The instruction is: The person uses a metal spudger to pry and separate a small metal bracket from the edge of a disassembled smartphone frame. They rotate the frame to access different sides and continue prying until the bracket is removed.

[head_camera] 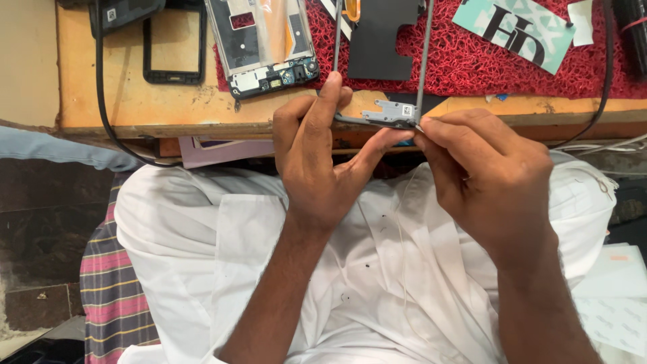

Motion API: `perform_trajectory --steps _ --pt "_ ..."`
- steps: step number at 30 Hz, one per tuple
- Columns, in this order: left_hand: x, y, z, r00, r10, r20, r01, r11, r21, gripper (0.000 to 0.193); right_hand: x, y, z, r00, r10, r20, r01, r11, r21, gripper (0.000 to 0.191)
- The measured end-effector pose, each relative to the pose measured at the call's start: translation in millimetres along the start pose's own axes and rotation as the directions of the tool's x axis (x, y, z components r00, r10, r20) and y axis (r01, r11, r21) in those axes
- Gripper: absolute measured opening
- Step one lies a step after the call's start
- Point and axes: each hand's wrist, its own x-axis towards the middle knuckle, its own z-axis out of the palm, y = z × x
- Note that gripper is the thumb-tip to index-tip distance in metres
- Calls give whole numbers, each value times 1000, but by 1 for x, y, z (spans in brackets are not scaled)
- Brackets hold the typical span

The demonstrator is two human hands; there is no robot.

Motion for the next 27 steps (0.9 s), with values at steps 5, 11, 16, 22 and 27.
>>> perform_trajectory --steps 5,11,16,22,27 --pt "-1 -1 1 1000 -16 -4 16 1000 2 86 -5 10 3 997 42 57 -46 997 64 10" --pt "-1 -1 2 1000 0 -11 0 1000 11 86 -9 11 1 979 160 129 -170 982 77 8" --pt "-1 0 1 1000 11 -8 -11 999 40 87 -1 2 -1 931 349 108 -364 909 204 16" --pt "1 0 0 1000 20 -14 -19 999 28 86 5 0 -8 994 101 34 -104 992 71 14" --pt "1 1 0 1000 14 -13 -14 1000 12 85 2 -1 -1 998 59 -5 -59 998 -20 12"
